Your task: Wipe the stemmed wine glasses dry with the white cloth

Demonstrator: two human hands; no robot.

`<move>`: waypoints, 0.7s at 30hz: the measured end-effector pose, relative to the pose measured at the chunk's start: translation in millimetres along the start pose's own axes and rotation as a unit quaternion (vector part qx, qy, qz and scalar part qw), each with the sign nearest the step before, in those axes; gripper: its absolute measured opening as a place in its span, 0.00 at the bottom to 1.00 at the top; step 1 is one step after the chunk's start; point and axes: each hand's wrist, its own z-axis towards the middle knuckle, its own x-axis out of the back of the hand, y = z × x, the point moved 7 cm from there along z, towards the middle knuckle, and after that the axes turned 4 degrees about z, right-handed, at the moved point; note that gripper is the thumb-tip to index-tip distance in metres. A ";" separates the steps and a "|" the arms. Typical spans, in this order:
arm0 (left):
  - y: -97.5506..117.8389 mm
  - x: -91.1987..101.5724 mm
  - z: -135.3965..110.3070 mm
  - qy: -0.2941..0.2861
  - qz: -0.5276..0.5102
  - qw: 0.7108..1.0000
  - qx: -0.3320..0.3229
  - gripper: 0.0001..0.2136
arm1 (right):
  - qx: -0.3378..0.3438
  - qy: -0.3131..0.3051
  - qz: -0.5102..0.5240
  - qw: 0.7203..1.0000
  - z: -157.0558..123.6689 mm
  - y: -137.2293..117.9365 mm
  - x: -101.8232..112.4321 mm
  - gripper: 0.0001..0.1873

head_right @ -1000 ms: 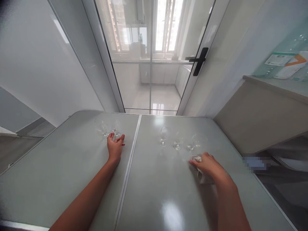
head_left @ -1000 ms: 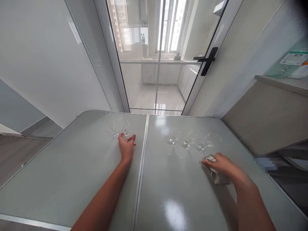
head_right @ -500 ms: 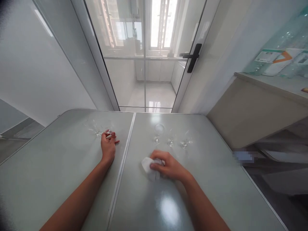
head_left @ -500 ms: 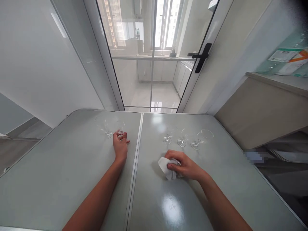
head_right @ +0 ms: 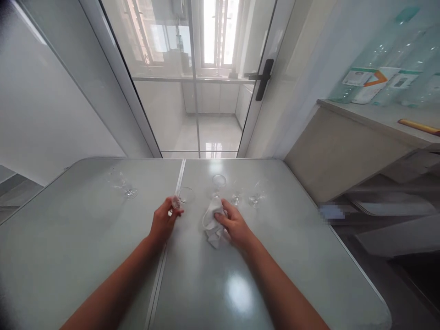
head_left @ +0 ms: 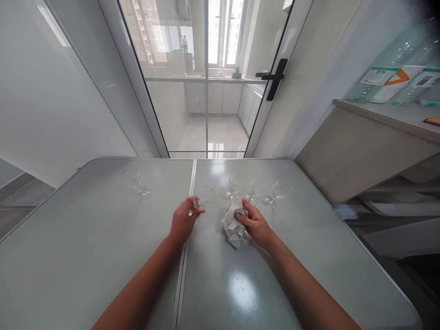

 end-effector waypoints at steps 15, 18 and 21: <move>16.4 -2.0 -0.7 0.002 0.012 0.992 -0.123 0.09 | 0.112 0.009 0.119 0.986 -6.8 -25.6 3.7 0.19; 9.9 2.6 1.6 0.017 0.006 0.995 -0.096 0.09 | 0.078 0.012 0.114 0.990 -5.9 -23.4 2.8 0.35; 2.4 5.1 2.9 0.029 0.002 0.997 -0.068 0.08 | -0.013 0.015 0.053 0.998 -4.3 -9.4 -0.1 0.25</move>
